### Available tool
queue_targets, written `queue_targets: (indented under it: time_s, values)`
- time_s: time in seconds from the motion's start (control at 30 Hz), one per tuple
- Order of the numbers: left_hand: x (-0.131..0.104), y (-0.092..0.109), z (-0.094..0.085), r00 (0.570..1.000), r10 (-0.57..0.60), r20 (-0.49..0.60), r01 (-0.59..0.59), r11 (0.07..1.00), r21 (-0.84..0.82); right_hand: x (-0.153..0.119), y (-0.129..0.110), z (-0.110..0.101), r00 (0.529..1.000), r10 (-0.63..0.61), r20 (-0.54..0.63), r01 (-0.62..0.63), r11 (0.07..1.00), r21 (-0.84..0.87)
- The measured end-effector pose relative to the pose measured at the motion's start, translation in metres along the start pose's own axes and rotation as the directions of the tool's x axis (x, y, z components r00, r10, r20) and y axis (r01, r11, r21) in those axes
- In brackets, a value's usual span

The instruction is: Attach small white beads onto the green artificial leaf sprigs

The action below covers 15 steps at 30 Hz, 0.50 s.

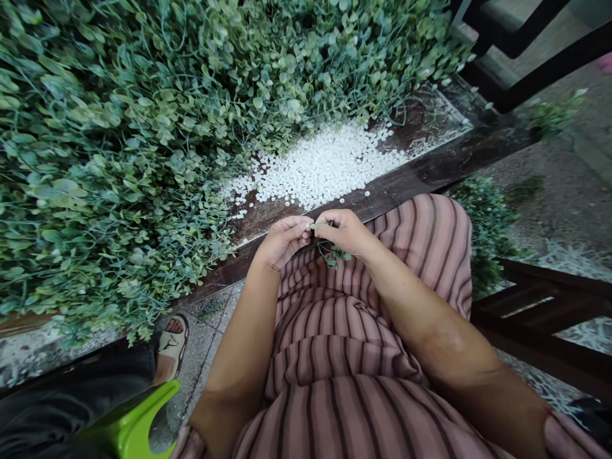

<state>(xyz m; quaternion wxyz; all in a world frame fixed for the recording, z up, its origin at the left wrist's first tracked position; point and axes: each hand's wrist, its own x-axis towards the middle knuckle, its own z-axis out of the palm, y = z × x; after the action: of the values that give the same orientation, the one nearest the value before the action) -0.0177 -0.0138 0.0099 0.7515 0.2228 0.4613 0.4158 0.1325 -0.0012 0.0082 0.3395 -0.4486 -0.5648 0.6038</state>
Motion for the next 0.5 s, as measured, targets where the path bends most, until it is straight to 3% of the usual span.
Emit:
queue_targets:
  time_s: [0.5]
  values:
    - [0.0016, 0.0041, 0.0012, 0.998, -0.065, 0.007, 0.064, 0.997, 0.036, -0.0023, 0.0029, 0.0072, 0.996, -0.039, -0.075, 0.036, 0.998, -0.047]
